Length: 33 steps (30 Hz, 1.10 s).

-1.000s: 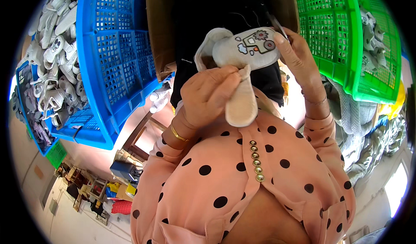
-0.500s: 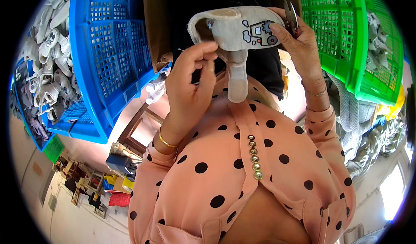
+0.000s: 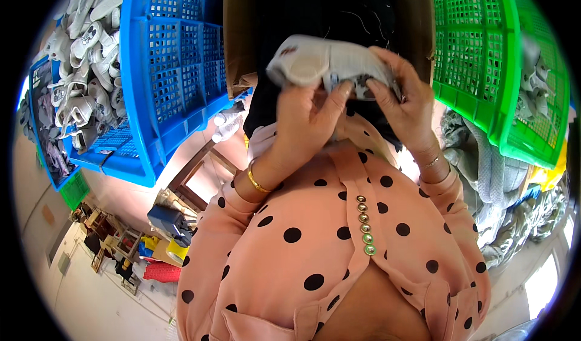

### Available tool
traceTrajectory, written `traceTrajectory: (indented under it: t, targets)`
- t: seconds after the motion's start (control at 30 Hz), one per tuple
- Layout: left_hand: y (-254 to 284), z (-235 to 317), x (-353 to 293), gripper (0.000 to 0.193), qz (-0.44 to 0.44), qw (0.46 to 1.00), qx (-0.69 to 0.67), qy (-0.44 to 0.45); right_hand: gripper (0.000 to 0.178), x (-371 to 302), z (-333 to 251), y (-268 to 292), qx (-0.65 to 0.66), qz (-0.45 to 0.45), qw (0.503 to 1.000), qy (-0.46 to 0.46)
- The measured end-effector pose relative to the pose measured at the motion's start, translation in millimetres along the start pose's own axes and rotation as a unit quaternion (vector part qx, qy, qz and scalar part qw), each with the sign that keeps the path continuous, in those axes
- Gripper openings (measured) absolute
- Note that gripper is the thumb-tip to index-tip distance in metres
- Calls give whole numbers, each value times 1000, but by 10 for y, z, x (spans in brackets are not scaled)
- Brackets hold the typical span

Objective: The person uses small scissors to trim excess threads and fabric from the edges of white slippers. They handle the slippers one at a time, rotating them to access different sides, and place the finished items into a blue basket.

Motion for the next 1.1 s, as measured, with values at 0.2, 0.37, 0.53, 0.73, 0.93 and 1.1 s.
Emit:
traceTrajectory:
  t: [0.2, 0.37, 0.53, 0.73, 0.93, 1.1]
  targets:
    - [-256, -311, -309, 27, -72, 958, -247, 130, 46, -125, 155, -20, 2, -40, 999, -19]
    - [-143, 159, -368, 27, -163, 968, 158, -103, 41, -135, 610, 28, 137, -78, 984, -85]
    - [205, 419, -262, 31, -24, 936, 273, -223, 43, -248, 799, -69, 174, -89, 972, -127]
    - [-75, -7, -100, 21, -131, 962, 196, -141, 40, -412, 845, -92, 169, -100, 973, -118]
    - [-156, -215, -57, 18, -131, 962, 195, -138, 38, -466, 895, -40, 85, -48, 988, -119]
    - [-71, -328, -87, 18, -100, 975, 153, -125, 36, -371, 458, 410, -283, 88, 955, 1]
Point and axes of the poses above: each hand's wrist, its own x-axis towards the middle knuckle, its own y-axis out of the back of the hand, z = x × y, the point moved 10 cm from there along x, towards the middle knuckle, and after that the axes turned 3 degrees about -y, right-handed, at the moved point
